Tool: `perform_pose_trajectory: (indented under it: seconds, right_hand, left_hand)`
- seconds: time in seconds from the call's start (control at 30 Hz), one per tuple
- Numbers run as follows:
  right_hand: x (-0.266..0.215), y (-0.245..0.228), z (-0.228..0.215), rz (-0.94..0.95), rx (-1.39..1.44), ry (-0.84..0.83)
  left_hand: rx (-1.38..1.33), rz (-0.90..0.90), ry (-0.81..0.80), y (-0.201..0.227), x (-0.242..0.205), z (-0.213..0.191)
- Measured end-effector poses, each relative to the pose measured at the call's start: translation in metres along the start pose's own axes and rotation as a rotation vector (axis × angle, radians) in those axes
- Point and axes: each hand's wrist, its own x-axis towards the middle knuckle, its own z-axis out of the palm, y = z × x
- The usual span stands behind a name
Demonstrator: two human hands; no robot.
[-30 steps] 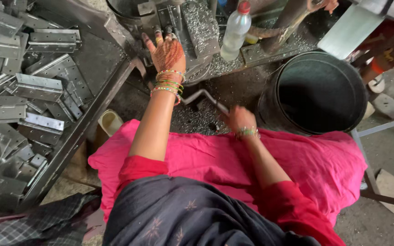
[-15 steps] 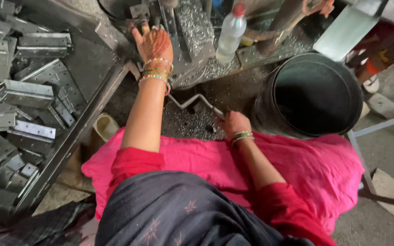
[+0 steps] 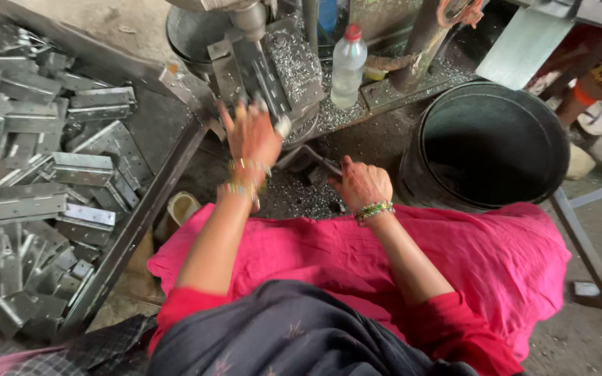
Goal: The person sits on the floor and repeatedly places small metal brackets under a drill press, activates the machine with a lever, and removes the processed pieces. The person handles the brackets one at a time, moving them between the machine and a nearby pile.
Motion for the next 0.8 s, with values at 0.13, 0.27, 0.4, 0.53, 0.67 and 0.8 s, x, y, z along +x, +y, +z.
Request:
perform_pose_trajectory:
  seconds: [0.13, 0.27, 0.4, 0.53, 0.67, 0.8]
  right_hand:
    - [0.001, 0.007, 0.014, 0.016, 0.058, -0.009]
    - [0.0, 0.008, 0.018, 0.0, 0.06, 0.014]
    - [0.003, 0.01, 0.016, 0.005, 0.085, 0.003]
    - [0.001, 0.008, 0.013, 0.017, 0.098, 0.0]
    - [0.001, 0.011, 0.017, 0.003, 0.123, 0.026]
    - [0.004, 0.012, 0.024, 0.027, 0.136, -0.005]
  left_hand:
    - [0.031, 0.139, 0.139, 0.009, -0.052, -0.021]
    - [0.086, 0.246, 0.168, -0.017, -0.022, -0.039]
    - [0.091, 0.059, 0.33, 0.001, 0.03, -0.049]
    - [0.421, -0.149, 0.065, 0.047, 0.07, -0.017]
    - [0.119, -0.209, 0.026, 0.045, 0.052, 0.008]
    - [0.06, -0.127, 0.195, 0.018, -0.002, 0.01]
